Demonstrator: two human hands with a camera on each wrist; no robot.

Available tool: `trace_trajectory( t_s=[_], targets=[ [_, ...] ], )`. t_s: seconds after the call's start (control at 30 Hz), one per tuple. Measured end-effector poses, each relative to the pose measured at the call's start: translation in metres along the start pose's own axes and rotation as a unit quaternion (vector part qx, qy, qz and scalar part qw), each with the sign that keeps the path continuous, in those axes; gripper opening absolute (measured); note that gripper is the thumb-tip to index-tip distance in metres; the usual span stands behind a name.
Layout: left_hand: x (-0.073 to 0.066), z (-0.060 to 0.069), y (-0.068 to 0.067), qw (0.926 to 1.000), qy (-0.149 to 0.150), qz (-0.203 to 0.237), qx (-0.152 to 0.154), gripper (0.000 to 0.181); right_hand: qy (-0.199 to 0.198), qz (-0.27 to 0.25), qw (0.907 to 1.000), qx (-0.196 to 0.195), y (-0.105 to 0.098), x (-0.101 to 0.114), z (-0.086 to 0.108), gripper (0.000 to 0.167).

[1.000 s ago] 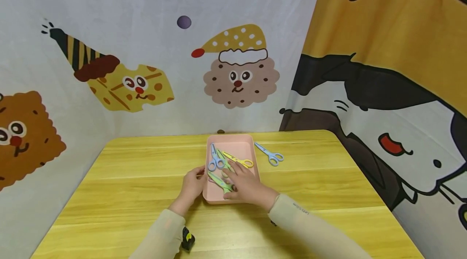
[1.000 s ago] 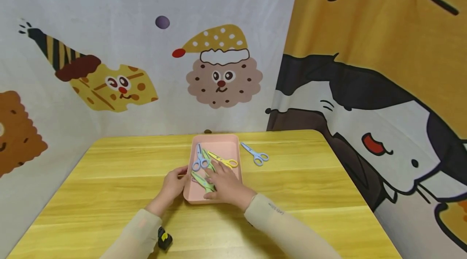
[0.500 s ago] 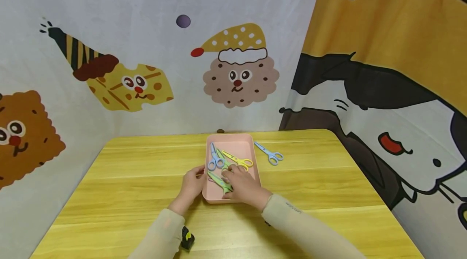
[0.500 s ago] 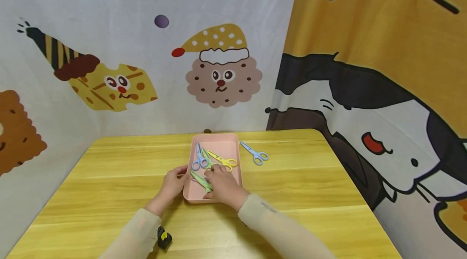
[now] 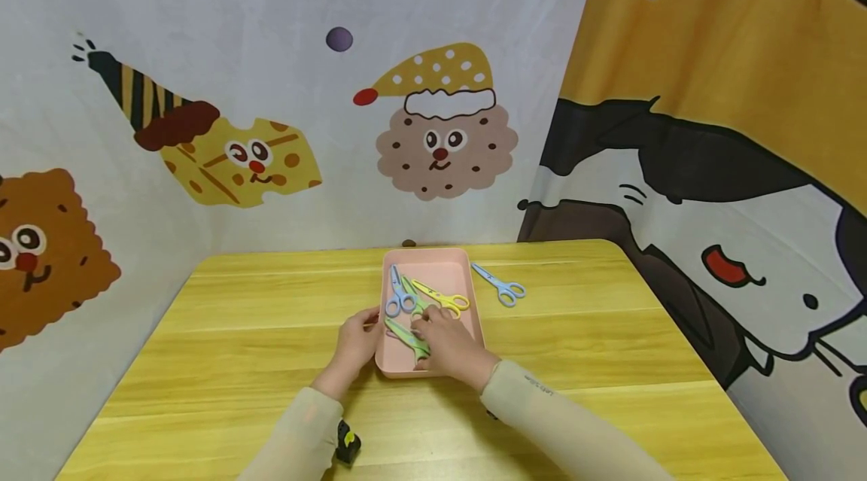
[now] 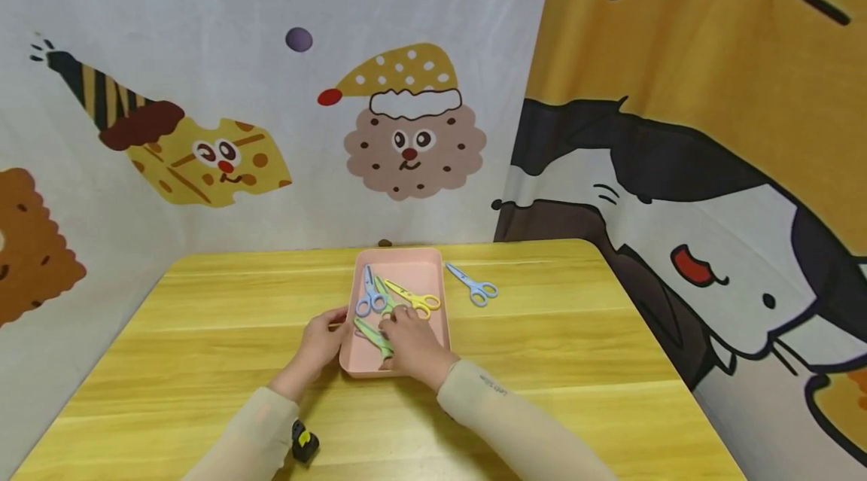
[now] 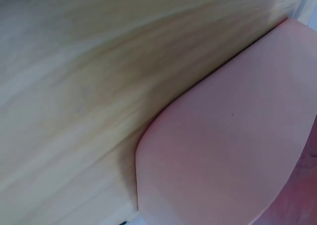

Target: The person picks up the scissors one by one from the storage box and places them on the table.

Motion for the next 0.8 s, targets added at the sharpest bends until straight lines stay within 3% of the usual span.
trace_trajectory(
  t_s=[0.17, 0.57, 0.8],
  targets=[
    [-0.001, 0.000, 0.000, 1.0000, 0.004, 0.004, 0.001, 0.035, 0.014, 0.002, 0.9999, 0.007, 0.001, -0.004, 0.002, 0.070],
    [0.002, -0.001, 0.000, 0.9999, -0.009, 0.007, 0.005, 0.036, 0.025, -0.041, 0.9987, 0.019, -0.003, -0.009, 0.010, 0.056],
    [-0.001, 0.000, 0.000, 1.0000, -0.005, 0.008, 0.003, 0.035, 0.022, -0.036, 0.9989, 0.020, -0.003, -0.010, 0.011, 0.054]
  ],
)
Point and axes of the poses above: each hand's wrist, its own z-axis away from the middle knuckle, its own y-axis out of the palm, x = y × z, the point moved 5 cm from there along -z, towards the middle knuckle, and after that the axes turned 13 degrees about -y, right-handed, at the moved point
